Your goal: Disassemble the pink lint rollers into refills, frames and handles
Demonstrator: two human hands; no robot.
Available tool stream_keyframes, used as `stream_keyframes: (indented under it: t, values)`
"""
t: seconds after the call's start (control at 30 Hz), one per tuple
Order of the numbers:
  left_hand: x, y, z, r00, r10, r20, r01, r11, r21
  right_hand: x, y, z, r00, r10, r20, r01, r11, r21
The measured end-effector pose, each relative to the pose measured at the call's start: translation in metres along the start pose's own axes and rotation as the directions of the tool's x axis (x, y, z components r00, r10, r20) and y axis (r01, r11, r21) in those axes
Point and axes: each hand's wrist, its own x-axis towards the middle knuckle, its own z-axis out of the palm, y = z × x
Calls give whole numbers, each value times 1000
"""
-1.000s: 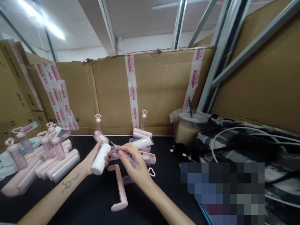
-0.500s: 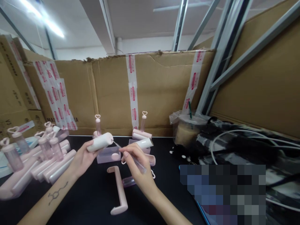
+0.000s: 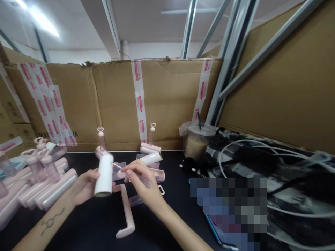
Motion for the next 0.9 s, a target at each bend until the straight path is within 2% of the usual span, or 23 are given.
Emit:
stream_keyframes:
  t: [0.07, 0.23, 0.4, 0.57, 0.67, 0.8, 0.9]
  values:
    - [1, -1, 2, 999, 33, 11, -33, 999, -3, 0, -1, 1, 999, -31, 41, 33, 998, -45]
    - [9, -7, 5, 972, 120, -202, -83, 979, 186, -1, -2, 1, 993, -93, 66, 96, 994, -47]
    - [9, -9, 4, 969, 193, -152, -135, 936, 325, -2, -2, 0, 986, -115, 120, 123, 991, -59]
    - [9, -8, 3, 957, 196, -214, -120, 938, 324, -2, -2, 0, 985, -118, 127, 126, 990, -56]
    - [10, -9, 3, 948, 247, -199, -165, 921, 353, -1, -3, 1, 985, -115, 128, 124, 990, -62]
    - [10, -8, 1, 918, 361, -163, -241, 837, 491, -1, -2, -1, 989, -69, 128, 76, 996, -46]
    - [8, -8, 1, 898, 423, -123, -285, 770, 571, -2, 3, 0, 987, -47, 154, 62, 994, -93]
